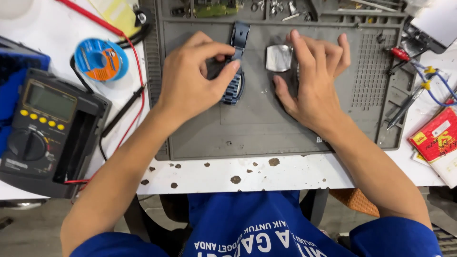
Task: Reassembling a watch case and soldering internal components at a repair bench.
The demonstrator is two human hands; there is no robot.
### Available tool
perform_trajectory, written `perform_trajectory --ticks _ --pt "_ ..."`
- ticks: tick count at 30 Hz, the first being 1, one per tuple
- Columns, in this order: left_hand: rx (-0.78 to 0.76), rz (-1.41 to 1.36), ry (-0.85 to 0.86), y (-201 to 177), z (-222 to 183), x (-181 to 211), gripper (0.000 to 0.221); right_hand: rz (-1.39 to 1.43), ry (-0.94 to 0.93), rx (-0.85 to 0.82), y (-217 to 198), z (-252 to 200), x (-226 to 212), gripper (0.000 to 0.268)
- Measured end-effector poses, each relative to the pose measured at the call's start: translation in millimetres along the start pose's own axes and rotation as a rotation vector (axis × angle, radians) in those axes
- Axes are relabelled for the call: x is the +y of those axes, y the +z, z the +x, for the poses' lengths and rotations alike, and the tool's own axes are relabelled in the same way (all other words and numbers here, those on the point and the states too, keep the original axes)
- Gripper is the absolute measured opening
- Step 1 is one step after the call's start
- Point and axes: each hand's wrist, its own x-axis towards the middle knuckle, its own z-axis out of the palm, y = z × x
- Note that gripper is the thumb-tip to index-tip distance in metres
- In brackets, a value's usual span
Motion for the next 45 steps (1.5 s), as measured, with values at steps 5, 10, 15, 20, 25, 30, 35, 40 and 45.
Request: perform_trajectory --ticks 5,10,15,20,25,30,35,40,45 --pt "-0.099 -0.278 -0.186 -8 0 9 0.013 0.077 -0.034 0.037 -4 -1 -9 0.049" --pt "-0.24 -0.441 -0.292 -27 2 18 0.046 0.127 -0.104 0.161 -7 4 -1 0.033" --pt "-0.381 -0.149 -0.054 -42 -5 24 0.031 0.185 -0.135 0.261 -10 8 1 0.021" --pt "-0.207 0.018 0.032 -39 -7 20 0.01 0.211 -0.145 0.239 -9 7 2 0.027" --pt "-0.427 0.043 -0.042 -47 0 20 0.039 0.222 -0.269 0.33 -10 8 5 0.04" --pt "-0.325 0.45 -0.103 -17 -11 21 0.109 0.196 -0.377 0.376 -7 6 5 0.04" --pt "-0.234 0.539 -0.007 -2 -21 24 0.092 0.227 -0.385 0.398 -9 9 5 0.035" --pt "-0.253 0.442 0.24 -6 -22 14 0.074 0.288 -0.46 0.466 -13 4 8 0.033" --pt "-0.195 0.182 0.31 -11 -23 19 0.05 0.298 -0.48 0.493 -18 6 9 0.033"
